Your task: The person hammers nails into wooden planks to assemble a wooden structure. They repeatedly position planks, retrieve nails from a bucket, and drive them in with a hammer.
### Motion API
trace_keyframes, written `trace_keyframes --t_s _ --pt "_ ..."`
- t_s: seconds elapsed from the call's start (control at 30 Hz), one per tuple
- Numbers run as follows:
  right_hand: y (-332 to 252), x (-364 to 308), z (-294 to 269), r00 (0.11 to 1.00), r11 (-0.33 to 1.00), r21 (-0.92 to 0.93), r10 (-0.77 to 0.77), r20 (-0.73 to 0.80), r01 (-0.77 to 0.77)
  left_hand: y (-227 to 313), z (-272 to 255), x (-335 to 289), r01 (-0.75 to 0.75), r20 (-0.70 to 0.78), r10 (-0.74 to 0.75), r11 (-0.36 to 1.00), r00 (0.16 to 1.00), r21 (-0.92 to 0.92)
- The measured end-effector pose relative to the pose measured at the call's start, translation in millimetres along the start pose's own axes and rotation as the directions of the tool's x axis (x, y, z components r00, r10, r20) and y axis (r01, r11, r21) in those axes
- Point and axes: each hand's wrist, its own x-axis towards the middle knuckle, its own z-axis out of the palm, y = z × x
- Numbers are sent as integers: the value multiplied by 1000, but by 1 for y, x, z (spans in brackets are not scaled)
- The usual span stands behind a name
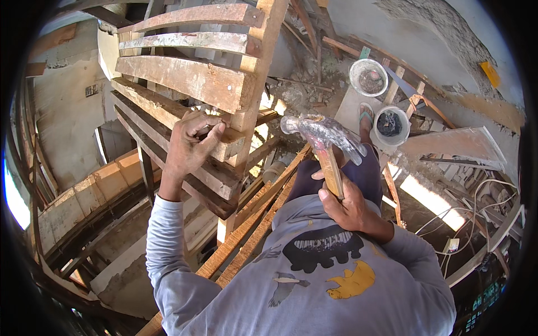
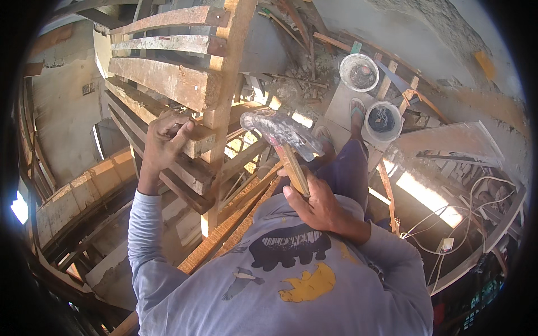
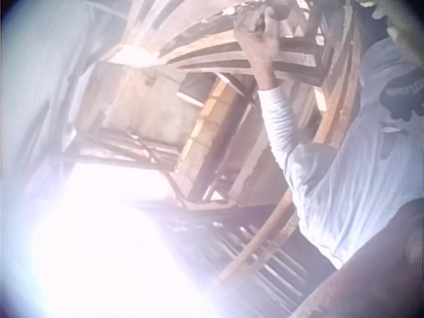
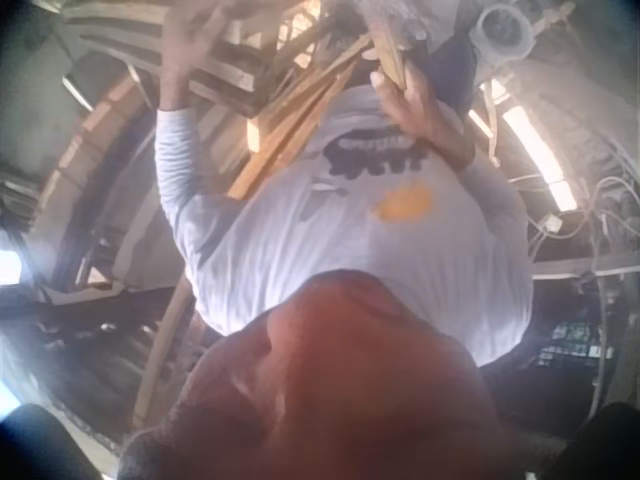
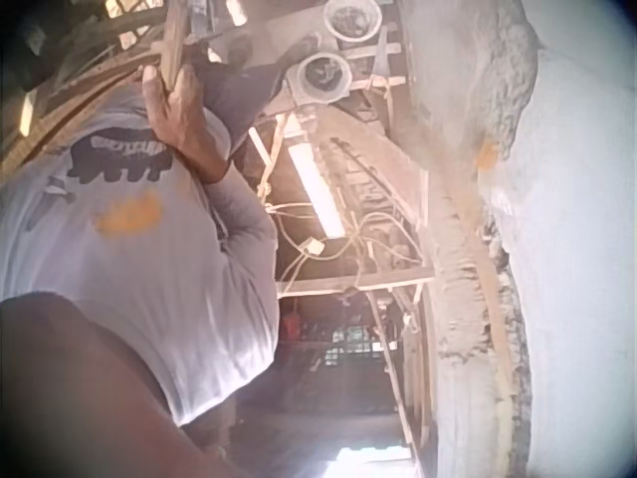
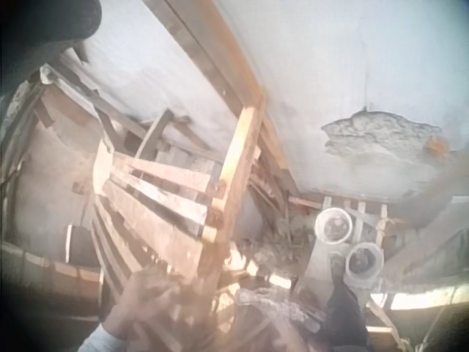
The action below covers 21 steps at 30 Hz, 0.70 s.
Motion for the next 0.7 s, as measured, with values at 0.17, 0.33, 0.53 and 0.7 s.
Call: trace_keyframes --t_s 0.17,0.33,0.53,0.7 --pt "-24 24 4 993 979 -169 -118 -12 115 -6 3 5 -64 -29 62 996 998 -59" --pt "-59 55 0 963 889 -371 -261 69 268 -19 2 5 -89 16 91 992 996 -85" --pt "-90 80 7 959 838 -466 -244 145 284 -20 -1 5 -142 18 146 980 989 -138" --pt "-111 85 9 970 802 -583 23 242 126 -28 -5 8 -191 51 202 968 978 -164"
